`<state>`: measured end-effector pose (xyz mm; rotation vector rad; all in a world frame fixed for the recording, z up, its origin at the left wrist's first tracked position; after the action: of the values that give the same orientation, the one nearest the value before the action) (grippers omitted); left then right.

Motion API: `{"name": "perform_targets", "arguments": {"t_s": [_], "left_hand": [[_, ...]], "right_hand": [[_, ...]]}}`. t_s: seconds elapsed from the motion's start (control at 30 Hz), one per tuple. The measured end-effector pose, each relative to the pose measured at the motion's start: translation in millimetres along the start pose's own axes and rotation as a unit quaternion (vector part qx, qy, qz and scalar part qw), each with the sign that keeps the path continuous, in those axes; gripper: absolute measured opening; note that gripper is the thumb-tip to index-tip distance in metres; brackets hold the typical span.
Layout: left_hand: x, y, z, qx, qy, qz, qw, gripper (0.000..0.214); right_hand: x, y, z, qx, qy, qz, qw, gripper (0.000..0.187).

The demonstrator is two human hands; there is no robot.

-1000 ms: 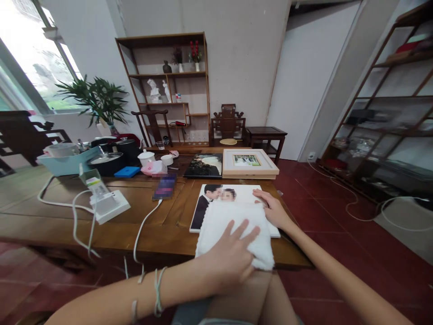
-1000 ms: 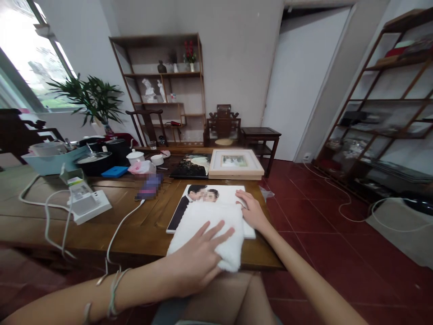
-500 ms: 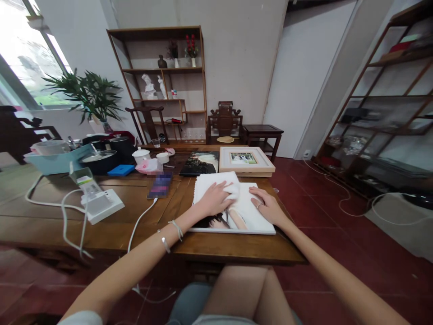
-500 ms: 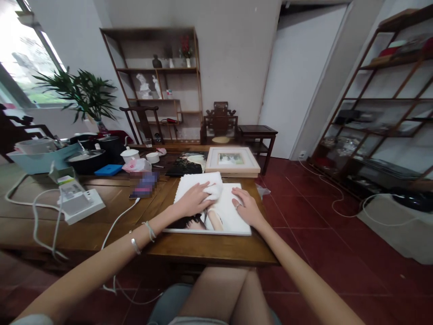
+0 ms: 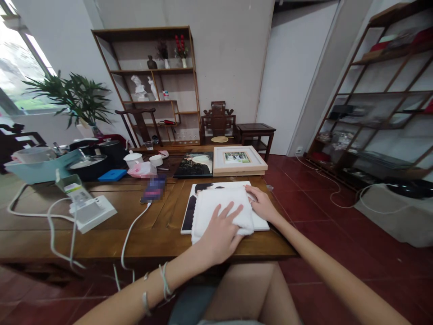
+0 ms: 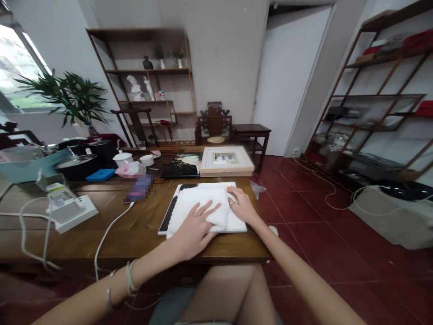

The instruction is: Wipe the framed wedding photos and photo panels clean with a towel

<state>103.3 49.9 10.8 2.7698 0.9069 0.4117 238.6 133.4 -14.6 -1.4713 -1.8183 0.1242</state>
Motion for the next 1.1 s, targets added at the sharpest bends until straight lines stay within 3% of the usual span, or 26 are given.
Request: {"name": "perform_targets", "arguments": {"t_s": [0.13,0.4,0.77,0.87,1.1], "left_hand": [[-5.2,11.1,-0.1,-0.021,-0.01,0.016,1.0,0.026],[26.2,-35.9,-3.8,-0.017,-0.029,-0.024,0.999,0.032],[21.8,-33.1,-4.5,-0.009,-0.003,-0.012,1.0,0.031],[11.8,-24.0,-5.2,-0.016,-0.021,-0.008,1.0,0.029],[-37.0,5.3,-16.5,-0.049,-0.072,0.016,0.996,0.03]], "right_hand": [[1.7,-1.7,0.3,-0.003,-0.007,-0.01,1.0,0.037],[3.2,-2.5,1.9,-0.013,0.01,-0.002,1.0,0.03],[4.5,-9.4,-1.8,-0.023,0.003,0.006,1.0,0.029],[4.7,-8.2,-2.1,-0.02,0.005,0.005,1.0,0.029],[4.1,-6.9,-1.7,-0.023,-0.002,0.003,1.0,0.029]]}}
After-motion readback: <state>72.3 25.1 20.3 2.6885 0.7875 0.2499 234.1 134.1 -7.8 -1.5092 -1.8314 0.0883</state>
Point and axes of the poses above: each hand's wrist, its own x-axis towards the middle knuckle, its own z-axis out of the palm, y = z × x, the point moved 9 cm from there along x, towards the middle knuckle, and after that the axes turned 13 degrees about -x, right-handed, at the moved point
